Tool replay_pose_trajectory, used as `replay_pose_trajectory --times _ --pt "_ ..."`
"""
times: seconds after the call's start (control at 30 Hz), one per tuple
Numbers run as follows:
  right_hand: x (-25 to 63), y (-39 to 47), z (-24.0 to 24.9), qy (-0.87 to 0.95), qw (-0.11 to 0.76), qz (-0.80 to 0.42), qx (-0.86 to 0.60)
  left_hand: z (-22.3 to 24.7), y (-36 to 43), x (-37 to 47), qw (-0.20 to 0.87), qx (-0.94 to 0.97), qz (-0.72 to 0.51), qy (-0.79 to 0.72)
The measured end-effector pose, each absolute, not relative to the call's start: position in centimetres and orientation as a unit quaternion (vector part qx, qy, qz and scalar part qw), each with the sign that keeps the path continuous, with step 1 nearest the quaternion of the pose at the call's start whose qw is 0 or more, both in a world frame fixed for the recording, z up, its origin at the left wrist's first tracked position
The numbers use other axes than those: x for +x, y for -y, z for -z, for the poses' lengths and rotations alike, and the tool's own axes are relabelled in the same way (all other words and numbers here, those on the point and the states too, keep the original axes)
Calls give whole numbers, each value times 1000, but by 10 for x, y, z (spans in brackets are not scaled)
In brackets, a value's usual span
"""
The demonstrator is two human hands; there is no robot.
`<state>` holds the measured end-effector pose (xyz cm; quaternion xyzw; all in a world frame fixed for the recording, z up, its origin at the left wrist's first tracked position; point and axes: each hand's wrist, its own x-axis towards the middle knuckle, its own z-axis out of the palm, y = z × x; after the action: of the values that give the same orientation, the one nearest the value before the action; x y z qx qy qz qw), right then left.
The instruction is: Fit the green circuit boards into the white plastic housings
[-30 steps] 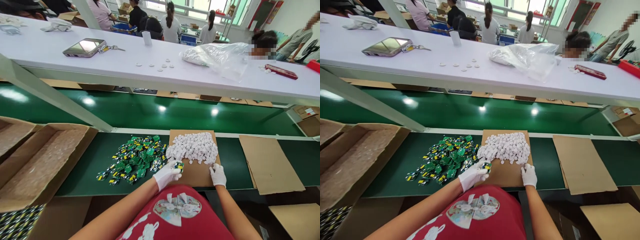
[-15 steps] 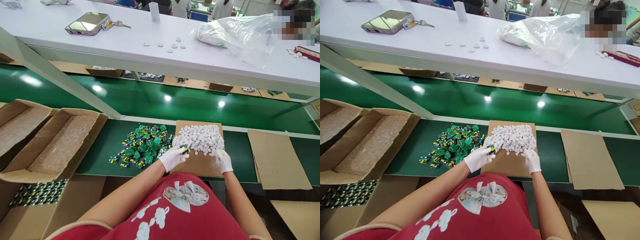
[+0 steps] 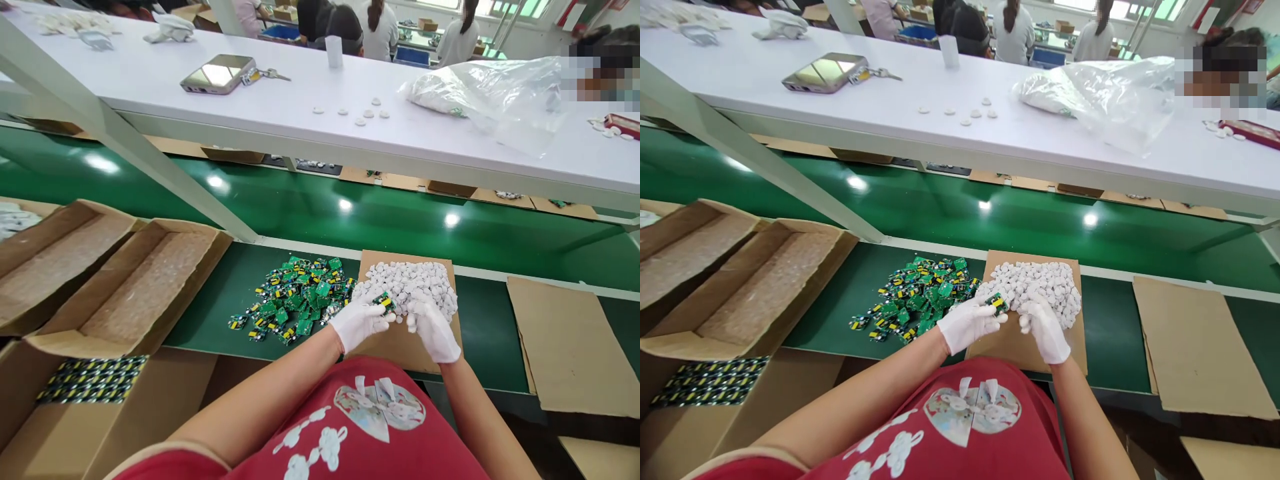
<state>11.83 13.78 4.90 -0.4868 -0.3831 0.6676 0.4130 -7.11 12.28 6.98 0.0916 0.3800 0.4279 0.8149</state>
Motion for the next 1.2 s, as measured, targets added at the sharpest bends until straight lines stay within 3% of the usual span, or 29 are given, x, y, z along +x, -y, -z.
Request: replay_pose_trajectory --times 0.27,0.57,0.8,1.0,1.2 --pt "118 -132 -65 458 375 -634 -498 -82 -118 -71 797 121 -445 -391" --pt "107 -136 -84 528 420 -547 -495 -68 -123 -73 772 113 -443 -442" --pt "102 -133 -89 493 384 -591 -510 -81 -125 -75 786 18 -479 -390" --pt "94 -132 -102 513 434 -551 -495 -80 -120 -70 768 47 -505 -391" --pt "88 -125 -105 526 414 -541 -509 -75 -116 -60 761 49 -514 -391"
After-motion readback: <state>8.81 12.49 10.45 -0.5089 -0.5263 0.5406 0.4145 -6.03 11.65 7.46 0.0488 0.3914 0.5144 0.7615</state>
